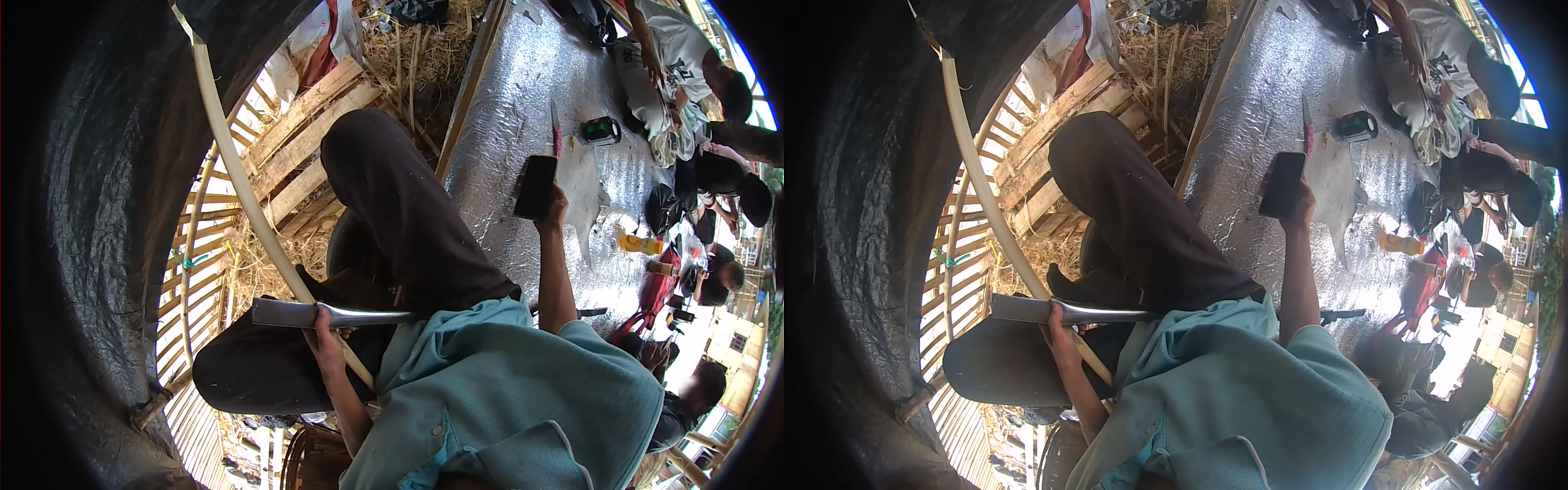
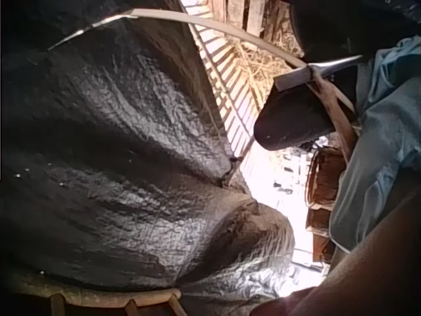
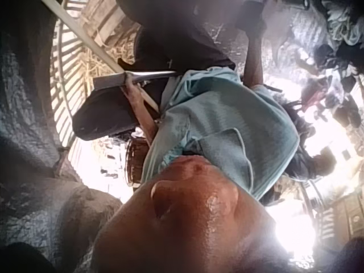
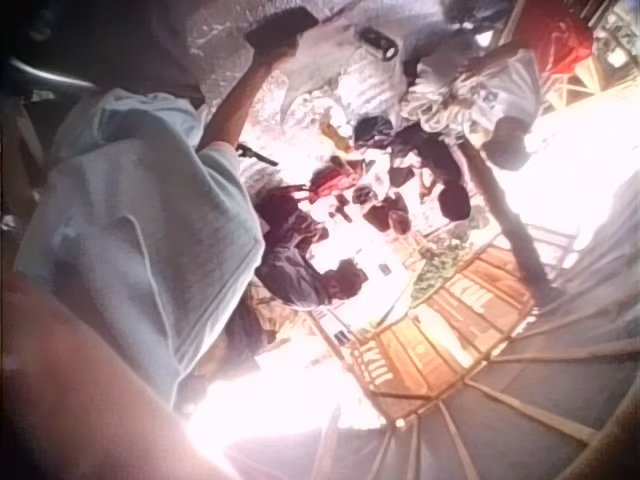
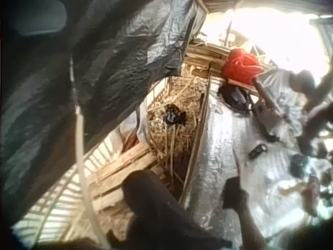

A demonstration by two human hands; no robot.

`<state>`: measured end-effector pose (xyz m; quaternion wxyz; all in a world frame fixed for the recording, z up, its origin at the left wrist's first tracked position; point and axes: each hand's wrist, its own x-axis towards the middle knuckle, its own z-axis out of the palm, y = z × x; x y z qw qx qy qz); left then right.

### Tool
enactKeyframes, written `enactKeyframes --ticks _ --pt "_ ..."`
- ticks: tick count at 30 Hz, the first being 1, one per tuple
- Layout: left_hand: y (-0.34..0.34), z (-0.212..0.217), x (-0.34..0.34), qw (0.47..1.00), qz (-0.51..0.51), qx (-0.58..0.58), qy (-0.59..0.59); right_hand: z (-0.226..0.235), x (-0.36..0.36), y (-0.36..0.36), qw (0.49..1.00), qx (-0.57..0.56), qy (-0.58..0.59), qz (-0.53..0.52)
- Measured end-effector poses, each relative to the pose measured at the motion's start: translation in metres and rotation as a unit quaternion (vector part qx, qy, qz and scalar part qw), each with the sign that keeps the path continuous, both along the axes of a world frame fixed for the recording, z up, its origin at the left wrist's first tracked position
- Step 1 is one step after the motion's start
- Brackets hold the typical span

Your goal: The person uses a cleaver-like blade to shave and smooth a long strip of wood while sitting in a bamboo enclosure. The person holds the wood strip and runs the blade along its length to remove thin shavings.

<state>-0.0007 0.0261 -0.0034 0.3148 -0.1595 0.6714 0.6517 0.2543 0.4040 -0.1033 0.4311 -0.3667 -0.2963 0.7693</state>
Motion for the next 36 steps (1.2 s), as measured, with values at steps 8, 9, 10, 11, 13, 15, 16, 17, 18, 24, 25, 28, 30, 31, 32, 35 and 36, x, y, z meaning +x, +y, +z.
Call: enactKeyframes --ticks 8,9,10,11,13,15,16,17,18,24,25,28,30,31,32,35,36 --pt "-0.002 -0.005 0.001 1.0 -0.001 -0.009 -0.004 -0.008 0.004 0.004 0.999 -0.004 0.024 -0.023" --pt "-0.003 -0.005 0.001 1.0 -0.001 -0.012 -0.006 -0.009 0.004 0.004 0.999 -0.004 0.024 -0.023" --pt "-0.003 -0.005 0.001 1.0 -0.001 -0.012 -0.006 -0.011 0.004 0.004 0.999 0.004 0.034 -0.019" --pt "-0.002 -0.004 0.001 1.0 -0.006 -0.01 -0.004 -0.012 0.004 0.004 0.999 0.011 0.044 -0.016" --pt "-0.001 -0.003 0.001 1.0 -0.011 -0.008 -0.002 -0.01 0.002 0.003 0.999 0.007 0.045 -0.012" --pt "0.0 -0.003 0.002 1.0 -0.002 -0.018 0.005 -0.008 0.002 0.003 0.999 0.002 0.045 -0.009" --pt "0.0 -0.002 0.002 1.0 -0.003 -0.018 0.004 -0.007 0.004 0.003 0.999 0.041 0.022 0.012" --pt "-0.001 -0.002 0.001 1.0 -0.004 -0.012 0.002 -0.006 0.005 0.004 0.996 0.08 -0.002 0.034" --pt "-0.001 -0.002 0.001 1.0 -0.006 -0.007 -0.001 -0.002 0.005 0.005 0.996 0.079 -0.003 0.034" --pt "-0.001 -0.002 0.001 1.0 -0.003 -0.013 0.002 -0.003 0.021 0.015 0.967 0.156 -0.186 0.079" --pt "-0.001 -0.002 0.001 1.0 -0.003 -0.013 0.002 -0.007 0.022 0.016 0.963 0.137 -0.226 0.052" --pt "-0.003 -0.005 0.001 1.0 -0.011 -0.011 0.002 -0.012 0.026 0.017 0.955 0.117 -0.272 0.018" --pt "-0.003 -0.006 0.001 1.0 -0.003 -0.019 0.003 -0.015 0.029 0.018 0.953 0.116 -0.28 0.009" --pt "-0.003 -0.007 0.001 1.0 -0.005 -0.019 0.003 -0.017 0.031 0.021 0.933 0.124 -0.337 0.006" --pt "-0.003 -0.007 0.001 1.0 -0.002 -0.018 0.0 -0.018 0.033 0.023 0.91 0.132 -0.393 0.003" --pt "-0.001 -0.003 0.001 1.0 0.006 -0.025 0.0 -0.016 0.031 0.019 0.869 0.155 -0.469 0.026" --pt "0.001 -0.001 0.001 1.0 0.011 -0.027 0.003 -0.017 0.035 0.022 0.856 0.167 -0.487 0.049"
